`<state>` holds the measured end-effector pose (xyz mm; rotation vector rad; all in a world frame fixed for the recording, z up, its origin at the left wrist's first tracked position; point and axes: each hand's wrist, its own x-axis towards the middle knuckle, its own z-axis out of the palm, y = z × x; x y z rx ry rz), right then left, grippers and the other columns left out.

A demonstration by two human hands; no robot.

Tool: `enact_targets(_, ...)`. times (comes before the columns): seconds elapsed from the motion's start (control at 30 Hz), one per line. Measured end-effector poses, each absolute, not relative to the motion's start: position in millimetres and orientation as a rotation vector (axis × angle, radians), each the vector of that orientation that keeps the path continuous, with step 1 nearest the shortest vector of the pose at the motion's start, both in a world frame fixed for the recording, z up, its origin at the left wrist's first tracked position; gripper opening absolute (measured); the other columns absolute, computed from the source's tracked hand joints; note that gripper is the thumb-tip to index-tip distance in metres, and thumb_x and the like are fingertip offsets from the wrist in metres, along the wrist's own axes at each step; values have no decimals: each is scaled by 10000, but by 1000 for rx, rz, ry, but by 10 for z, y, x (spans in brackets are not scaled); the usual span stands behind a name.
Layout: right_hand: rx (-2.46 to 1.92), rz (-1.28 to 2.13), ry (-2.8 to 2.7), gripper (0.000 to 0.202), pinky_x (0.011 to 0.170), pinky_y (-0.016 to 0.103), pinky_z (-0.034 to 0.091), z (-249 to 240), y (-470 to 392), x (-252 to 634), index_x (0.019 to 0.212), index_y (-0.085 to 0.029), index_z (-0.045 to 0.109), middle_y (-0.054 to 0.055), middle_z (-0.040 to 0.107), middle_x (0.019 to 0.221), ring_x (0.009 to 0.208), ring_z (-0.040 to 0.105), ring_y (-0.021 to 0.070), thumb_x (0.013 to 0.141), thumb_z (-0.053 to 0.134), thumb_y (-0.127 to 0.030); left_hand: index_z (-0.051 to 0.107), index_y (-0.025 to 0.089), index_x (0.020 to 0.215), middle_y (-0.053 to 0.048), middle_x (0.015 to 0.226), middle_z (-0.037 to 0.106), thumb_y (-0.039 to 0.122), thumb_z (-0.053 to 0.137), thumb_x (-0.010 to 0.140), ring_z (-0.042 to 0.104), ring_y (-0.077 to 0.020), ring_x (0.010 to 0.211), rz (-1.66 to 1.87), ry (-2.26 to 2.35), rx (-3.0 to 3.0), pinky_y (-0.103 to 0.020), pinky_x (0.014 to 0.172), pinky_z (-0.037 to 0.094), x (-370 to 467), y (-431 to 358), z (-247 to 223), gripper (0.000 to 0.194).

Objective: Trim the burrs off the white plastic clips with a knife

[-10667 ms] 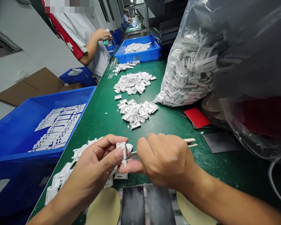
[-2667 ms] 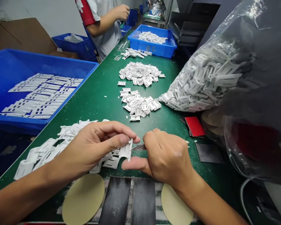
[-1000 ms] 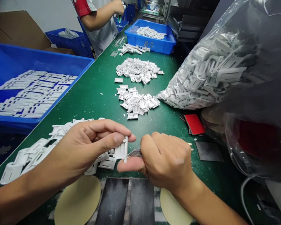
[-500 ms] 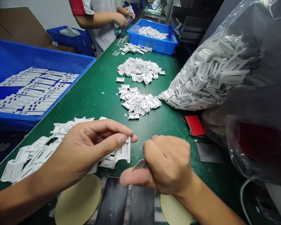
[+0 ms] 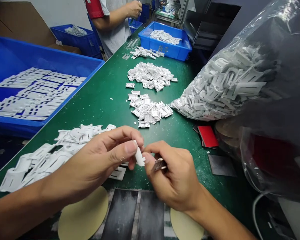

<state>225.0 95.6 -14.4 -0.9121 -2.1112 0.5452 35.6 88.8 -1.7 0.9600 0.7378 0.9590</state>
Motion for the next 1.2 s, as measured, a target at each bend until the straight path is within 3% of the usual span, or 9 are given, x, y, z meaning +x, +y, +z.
enact_targets(0.1, -837, 330, -2164, 194, 480, 222, 370, -150, 991, 2283, 1015, -164, 594, -54, 533, 640, 490, 453, 81, 979, 507, -333, 723, 224, 952, 23, 873, 619, 338, 610, 979, 530, -78, 776, 969, 711, 970, -161, 704, 458, 353, 887, -34, 163)
enact_targets(0.23, -795, -50, -2298, 560, 492, 281, 315, -175, 1011, 2303, 831, -153, 603, -31, 479, 566, 493, 438, 116, 993, 365, -633, 720, 216, 915, 18, 827, 596, 314, 614, 977, 523, -92, 771, 937, 705, 1014, -181, 711, 454, 358, 870, -20, 157)
enact_targets(0.4, -874, -287, -2314, 644, 492, 315, 236, -205, 989, 2302, 631, -176, 556, -29, 399, 512, 466, 356, 117, 998, 304, -640, 710, 206, 906, 14, 823, 615, 325, 631, 965, 543, -94, 767, 895, 736, 1058, -190, 725, 460, 366, 850, 8, 155)
enact_targets(0.67, -960, -406, -2295, 697, 493, 335, 219, -220, 971, 2303, 601, -185, 550, -14, 420, 493, 451, 367, 126, 981, 253, -688, 697, 205, 901, 23, 828, 611, 338, 629, 968, 548, -83, 779, 871, 714, 1027, -170, 727, 446, 387, 853, -27, 164)
enact_targets(1.0, -954, -486, -2271, 666, 489, 338, 198, -241, 955, 2303, 546, -211, 445, -37, 302, 511, 477, 263, 121, 1016, 215, -622, 685, 214, 898, 25, 824, 595, 369, 627, 966, 513, -86, 758, 849, 724, 952, -186, 718, 418, 378, 829, -57, 179)
enact_targets(1.2, -971, -503, -2248, 688, 487, 345, 211, -251, 963, 2296, 554, -204, 492, -21, 340, 497, 471, 315, 128, 996, 223, -656, 687, 210, 885, 24, 842, 600, 367, 616, 973, 530, -86, 803, 844, 704, 920, -179, 751, 428, 397, 841, -70, 194)
